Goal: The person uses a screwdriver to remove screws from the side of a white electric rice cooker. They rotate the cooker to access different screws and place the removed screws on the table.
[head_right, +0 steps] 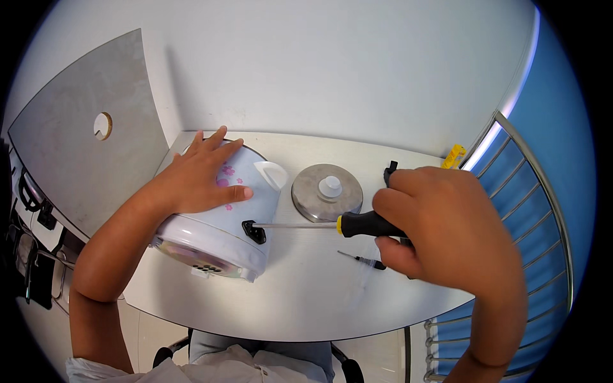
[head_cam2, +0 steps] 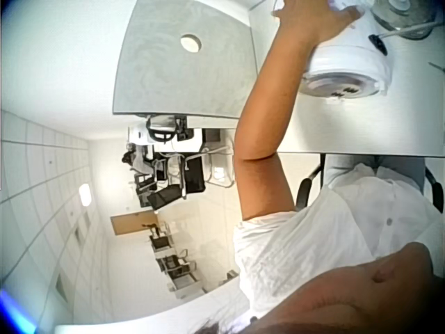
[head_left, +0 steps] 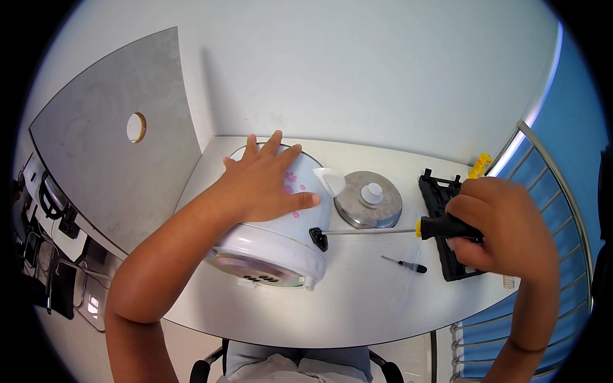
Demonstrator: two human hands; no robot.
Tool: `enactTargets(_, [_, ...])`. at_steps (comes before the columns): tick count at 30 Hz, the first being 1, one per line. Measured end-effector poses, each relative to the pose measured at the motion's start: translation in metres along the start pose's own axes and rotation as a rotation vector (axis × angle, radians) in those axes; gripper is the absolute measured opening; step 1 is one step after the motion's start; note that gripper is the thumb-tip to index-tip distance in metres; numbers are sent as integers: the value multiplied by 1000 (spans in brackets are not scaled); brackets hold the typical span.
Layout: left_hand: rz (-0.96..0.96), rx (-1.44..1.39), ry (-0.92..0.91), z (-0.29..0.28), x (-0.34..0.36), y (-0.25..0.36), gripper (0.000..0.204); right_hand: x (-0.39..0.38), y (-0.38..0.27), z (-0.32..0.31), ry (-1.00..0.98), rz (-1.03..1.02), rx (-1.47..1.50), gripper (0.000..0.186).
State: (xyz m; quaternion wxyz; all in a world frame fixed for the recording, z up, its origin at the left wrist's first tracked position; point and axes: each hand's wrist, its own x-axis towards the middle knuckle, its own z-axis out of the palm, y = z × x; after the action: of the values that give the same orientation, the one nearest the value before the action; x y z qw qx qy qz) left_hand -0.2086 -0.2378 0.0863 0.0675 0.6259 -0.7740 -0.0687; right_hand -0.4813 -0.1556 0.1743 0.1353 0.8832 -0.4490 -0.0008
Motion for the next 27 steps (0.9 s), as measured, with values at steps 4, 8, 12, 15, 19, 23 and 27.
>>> enactTargets(4, [63,-24,16,3,2,-5,87,9,15,-5,-134,7,87,22])
enactTargets(8, [76,22,11,3,0,1,86,11,18,-9,-199,27,153,23])
enactTargets(12, [87,57,-13,4,2,7,87,11,20,-10,-215,20,130,23])
enactTargets(15, [93,68,-23,3,3,9,87,7,19,-6,-194,5,97,23])
enactTargets(19, [108,68,-7,5,4,7,87,0,19,0,-117,-53,21,24])
enactTargets(23, [121,74,-11,4,6,6,87,-4,19,6,-17,-130,-58,28])
enactTargets(27, [124,73,-5,5,6,3,87,-3,12,8,125,-246,-184,30])
